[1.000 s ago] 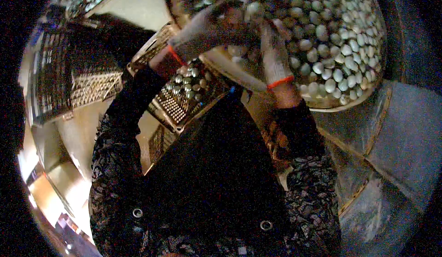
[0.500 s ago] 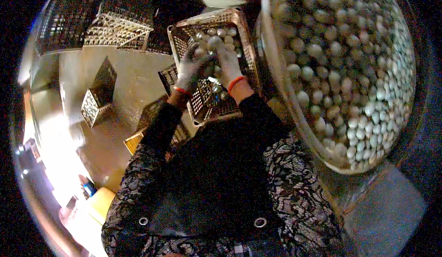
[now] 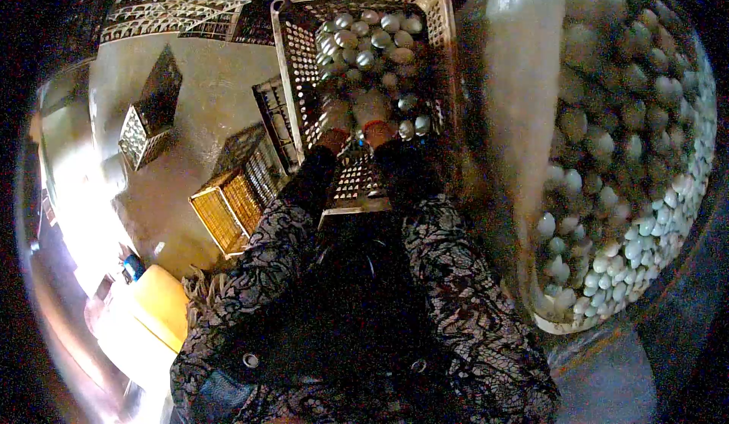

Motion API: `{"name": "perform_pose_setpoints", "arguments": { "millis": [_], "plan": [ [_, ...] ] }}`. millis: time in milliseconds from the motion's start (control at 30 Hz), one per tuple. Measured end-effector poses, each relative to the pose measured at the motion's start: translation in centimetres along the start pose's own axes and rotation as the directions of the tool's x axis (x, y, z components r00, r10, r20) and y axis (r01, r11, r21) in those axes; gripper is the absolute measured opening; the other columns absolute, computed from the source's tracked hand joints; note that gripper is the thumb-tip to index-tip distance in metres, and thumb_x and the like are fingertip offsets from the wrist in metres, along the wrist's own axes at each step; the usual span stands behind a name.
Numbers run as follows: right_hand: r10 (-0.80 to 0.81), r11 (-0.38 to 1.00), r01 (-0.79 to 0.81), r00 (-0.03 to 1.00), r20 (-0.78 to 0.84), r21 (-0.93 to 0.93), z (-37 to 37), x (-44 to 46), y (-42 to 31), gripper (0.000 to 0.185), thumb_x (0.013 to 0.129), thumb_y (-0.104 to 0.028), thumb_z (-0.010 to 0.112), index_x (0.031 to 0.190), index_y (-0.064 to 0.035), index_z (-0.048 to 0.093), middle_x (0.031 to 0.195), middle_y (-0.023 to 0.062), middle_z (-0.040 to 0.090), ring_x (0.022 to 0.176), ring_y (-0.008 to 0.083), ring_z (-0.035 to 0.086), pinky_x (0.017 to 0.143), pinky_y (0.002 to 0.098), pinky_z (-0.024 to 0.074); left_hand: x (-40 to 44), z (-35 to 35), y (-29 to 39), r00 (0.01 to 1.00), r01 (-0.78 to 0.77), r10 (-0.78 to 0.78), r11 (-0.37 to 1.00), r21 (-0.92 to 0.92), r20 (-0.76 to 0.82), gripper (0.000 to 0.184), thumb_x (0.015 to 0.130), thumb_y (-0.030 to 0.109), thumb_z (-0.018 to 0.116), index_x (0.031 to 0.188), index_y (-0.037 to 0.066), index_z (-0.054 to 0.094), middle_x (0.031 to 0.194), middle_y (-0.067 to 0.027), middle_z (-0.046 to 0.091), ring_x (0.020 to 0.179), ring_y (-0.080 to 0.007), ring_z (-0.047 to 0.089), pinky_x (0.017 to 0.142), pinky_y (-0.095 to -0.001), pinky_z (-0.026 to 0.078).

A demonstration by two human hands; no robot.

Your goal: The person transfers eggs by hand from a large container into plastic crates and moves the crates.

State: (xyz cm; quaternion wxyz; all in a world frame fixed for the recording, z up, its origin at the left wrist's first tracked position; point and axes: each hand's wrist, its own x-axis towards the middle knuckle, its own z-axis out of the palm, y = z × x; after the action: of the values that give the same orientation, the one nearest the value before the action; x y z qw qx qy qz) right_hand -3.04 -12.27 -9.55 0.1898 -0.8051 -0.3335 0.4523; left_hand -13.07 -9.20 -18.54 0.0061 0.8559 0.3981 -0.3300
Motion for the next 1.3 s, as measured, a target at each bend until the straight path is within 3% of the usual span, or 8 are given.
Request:
{"name": "perform_pose_setpoints", "arguments": {
  "millis": [267,333,533,700,900,1000,1133,1300],
  "plan": [
    [-0.269,0.943,0.185,0.914,-0.303,-0.277,-4.2,-8.6,-1.2,0.027,0.091,-0.017,0.049,0.112,-0.0045,0.061,0.097,0.0184,0.065,0.089,0.0345,0.063,0.076,0.0433,0.0515,-5.5,-14.3,-5.7,0.853,-0.453,-0.023,0.464,-0.761,-0.522,0.039,0.082,0.003,0.058,0.12,0.001,0.053,0.113,-0.0191,0.06,0.096,-0.0298,0.062,0.082,-0.0398,0.05],
    [-0.044,0.881,0.256,0.883,-0.467,0.399,-10.3,-16.3,-7.1,0.024,0.09,-0.017,0.054,0.108,-0.0031,0.063,0.095,0.0167,0.066,0.089,0.0297,0.064,0.079,0.038,0.0513,-7.5,-20.1,-5.1,0.746,-0.647,-0.057,0.172,-0.743,-0.663,0.036,0.082,-0.002,0.057,0.118,0.001,0.055,0.114,-0.0179,0.061,0.097,-0.0274,0.062,0.083,-0.0357,0.05],
    [-0.024,0.935,0.296,0.603,-0.797,0.196,-21.9,-33.3,-0.8,0.021,0.088,-0.012,0.059,0.107,-0.0057,0.064,0.1,0.0125,0.067,0.096,0.0253,0.063,0.085,0.0325,0.0488,-16.0,-37.4,1.9,0.27,-0.959,0.244,-0.017,-0.282,-0.932,0.034,0.079,-0.002,0.06,0.112,0.005,0.061,0.105,-0.0165,0.064,0.093,-0.0329,0.062,0.082,-0.0395,0.049],
    [0.575,0.807,-0.39,0.686,-0.445,0.443,-25.5,-40.5,5.8,0.032,0.096,-0.016,0.043,0.123,-0.0092,0.058,0.124,0.0112,0.058,0.109,0.0188,0.058,0.096,0.0319,0.0433,-14.7,-40.3,10.3,0.053,-0.974,0.955,-0.015,-0.228,-0.292,0.073,0.067,0.033,0.078,0.127,0.006,0.047,0.107,-0.0227,0.061,0.099,-0.0381,0.059,0.084,-0.0415,0.048],
    [0.123,0.688,0.315,0.837,-0.533,0.654,-20.8,-34.5,14.4,0.056,0.094,-0.04,0.047,0.131,0.002,0.047,0.134,0.0123,0.048,0.125,0.0195,0.044,0.106,0.0303,0.0308,-12.5,-35.1,16.7,0.131,-0.968,0.991,0.134,-0.212,0.031,0.105,0.055,0.044,0.085,0.137,0.006,0.032,0.114,-0.0247,0.057,0.112,-0.0424,0.05,0.091,-0.0432,0.046],
    [0.391,0.517,0.108,0.853,-0.346,0.849,-19.7,-30.1,17.6,0.057,0.092,-0.039,0.051,0.133,0.0006,0.045,0.135,0.0138,0.045,0.123,0.0235,0.046,0.105,0.0315,0.0328,-12.3,-33.4,18.3,0.134,-0.976,0.988,0.12,-0.18,-0.071,0.105,0.063,0.039,0.08,0.143,0.01,0.019,0.115,-0.0211,0.059,0.105,-0.04,0.056,0.088,-0.0435,0.048],
    [0.166,0.953,-0.01,0.853,-0.495,0.303,-23.0,-31.8,12.1,0.057,0.094,-0.032,0.048,0.14,-0.002,0.033,0.137,0.0133,0.043,0.124,0.0241,0.044,0.105,0.033,0.0343,-13.6,-33.2,19.9,0.214,-0.958,0.97,0.185,-0.219,-0.118,0.097,0.073,0.033,0.075,0.146,0.011,0.015,0.115,-0.0187,0.061,0.104,-0.0374,0.06,0.088,-0.0442,0.049],
    [0.366,0.284,0.173,0.89,-0.273,0.943,-23.5,-29.7,11.7,0.057,0.096,-0.033,0.044,0.144,-0.0063,0.027,0.143,0.0107,0.036,0.129,0.0241,0.037,0.107,0.0338,0.0315,-15.7,-35.1,19.0,0.247,-0.878,0.947,0.13,-0.461,-0.204,0.094,0.06,0.037,0.082,0.137,0.01,0.037,0.119,-0.0237,0.055,0.102,-0.0373,0.058,0.088,-0.0412,0.049]
  ]
}}
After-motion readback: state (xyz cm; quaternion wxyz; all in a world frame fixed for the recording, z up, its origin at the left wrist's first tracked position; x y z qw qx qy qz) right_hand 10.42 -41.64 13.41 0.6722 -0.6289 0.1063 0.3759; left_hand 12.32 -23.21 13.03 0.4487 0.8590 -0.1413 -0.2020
